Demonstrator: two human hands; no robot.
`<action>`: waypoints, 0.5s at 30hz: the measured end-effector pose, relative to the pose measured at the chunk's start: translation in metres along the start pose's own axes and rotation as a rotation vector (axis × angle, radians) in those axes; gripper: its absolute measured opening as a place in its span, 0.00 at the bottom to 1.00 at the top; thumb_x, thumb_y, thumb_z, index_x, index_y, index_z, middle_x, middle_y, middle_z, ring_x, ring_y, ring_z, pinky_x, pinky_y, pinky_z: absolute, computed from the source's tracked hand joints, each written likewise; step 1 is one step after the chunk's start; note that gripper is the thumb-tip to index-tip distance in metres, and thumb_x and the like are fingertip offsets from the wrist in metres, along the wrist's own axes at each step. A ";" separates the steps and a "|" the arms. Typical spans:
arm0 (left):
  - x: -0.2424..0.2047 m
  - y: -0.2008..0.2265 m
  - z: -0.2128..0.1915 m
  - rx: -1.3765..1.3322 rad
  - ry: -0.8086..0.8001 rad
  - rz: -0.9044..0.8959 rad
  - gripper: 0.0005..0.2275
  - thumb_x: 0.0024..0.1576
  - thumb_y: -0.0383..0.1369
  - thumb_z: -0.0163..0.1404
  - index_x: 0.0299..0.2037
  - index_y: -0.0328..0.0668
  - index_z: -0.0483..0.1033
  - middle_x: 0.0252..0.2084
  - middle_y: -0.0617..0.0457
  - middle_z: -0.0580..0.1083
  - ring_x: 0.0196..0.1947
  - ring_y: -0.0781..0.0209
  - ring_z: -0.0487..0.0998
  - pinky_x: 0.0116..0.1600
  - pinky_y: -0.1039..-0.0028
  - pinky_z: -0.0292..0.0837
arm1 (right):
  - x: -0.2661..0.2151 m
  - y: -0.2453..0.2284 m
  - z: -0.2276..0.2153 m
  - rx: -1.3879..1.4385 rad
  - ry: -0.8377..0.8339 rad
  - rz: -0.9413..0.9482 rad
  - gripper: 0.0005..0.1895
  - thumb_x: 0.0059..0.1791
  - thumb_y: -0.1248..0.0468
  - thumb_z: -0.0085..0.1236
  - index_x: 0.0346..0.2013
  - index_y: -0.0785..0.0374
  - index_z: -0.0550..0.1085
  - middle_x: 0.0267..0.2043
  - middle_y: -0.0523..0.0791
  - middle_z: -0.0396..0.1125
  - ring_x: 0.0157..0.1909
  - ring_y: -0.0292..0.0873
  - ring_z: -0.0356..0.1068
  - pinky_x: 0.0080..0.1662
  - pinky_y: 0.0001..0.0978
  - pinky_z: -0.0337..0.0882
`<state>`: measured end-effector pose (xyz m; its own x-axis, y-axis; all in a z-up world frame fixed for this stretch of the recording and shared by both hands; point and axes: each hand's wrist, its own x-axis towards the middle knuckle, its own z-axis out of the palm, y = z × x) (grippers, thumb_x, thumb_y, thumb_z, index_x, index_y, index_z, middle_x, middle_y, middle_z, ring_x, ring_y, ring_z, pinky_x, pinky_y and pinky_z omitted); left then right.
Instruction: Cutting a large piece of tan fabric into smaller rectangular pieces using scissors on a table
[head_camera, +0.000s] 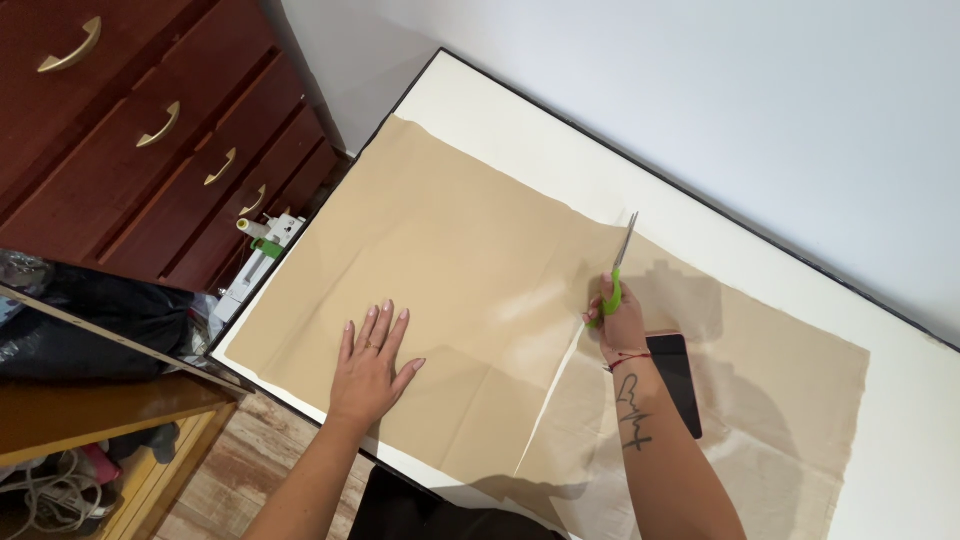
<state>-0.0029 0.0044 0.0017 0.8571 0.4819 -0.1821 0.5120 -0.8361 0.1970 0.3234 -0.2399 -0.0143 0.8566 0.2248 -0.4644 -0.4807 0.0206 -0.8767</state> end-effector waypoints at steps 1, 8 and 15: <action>0.000 -0.001 -0.001 0.001 0.001 0.002 0.35 0.61 0.63 0.35 0.78 0.68 0.41 0.80 0.59 0.42 0.79 0.58 0.42 0.78 0.52 0.34 | 0.002 0.001 -0.001 0.002 0.001 -0.001 0.18 0.54 0.47 0.62 0.38 0.57 0.69 0.20 0.44 0.62 0.17 0.38 0.65 0.25 0.30 0.77; -0.004 -0.001 -0.008 -0.023 -0.021 -0.009 0.35 0.61 0.62 0.35 0.78 0.68 0.41 0.81 0.59 0.41 0.79 0.58 0.40 0.78 0.53 0.33 | -0.027 -0.033 -0.006 -0.038 0.024 -0.079 0.18 0.55 0.48 0.58 0.50 0.55 0.70 0.24 0.45 0.64 0.22 0.39 0.69 0.29 0.31 0.78; -0.020 0.010 -0.024 -0.063 0.016 0.083 0.35 0.62 0.58 0.40 0.78 0.66 0.43 0.80 0.56 0.43 0.78 0.54 0.43 0.77 0.49 0.36 | -0.142 -0.055 -0.045 -0.301 0.162 -0.442 0.25 0.55 0.67 0.59 0.66 0.61 0.66 0.40 0.53 0.70 0.43 0.43 0.72 0.51 0.42 0.75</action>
<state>-0.0135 -0.0075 0.0307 0.8971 0.4164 -0.1478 0.4416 -0.8554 0.2706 0.2368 -0.3169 0.0943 0.9938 0.1047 -0.0371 -0.0148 -0.2055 -0.9785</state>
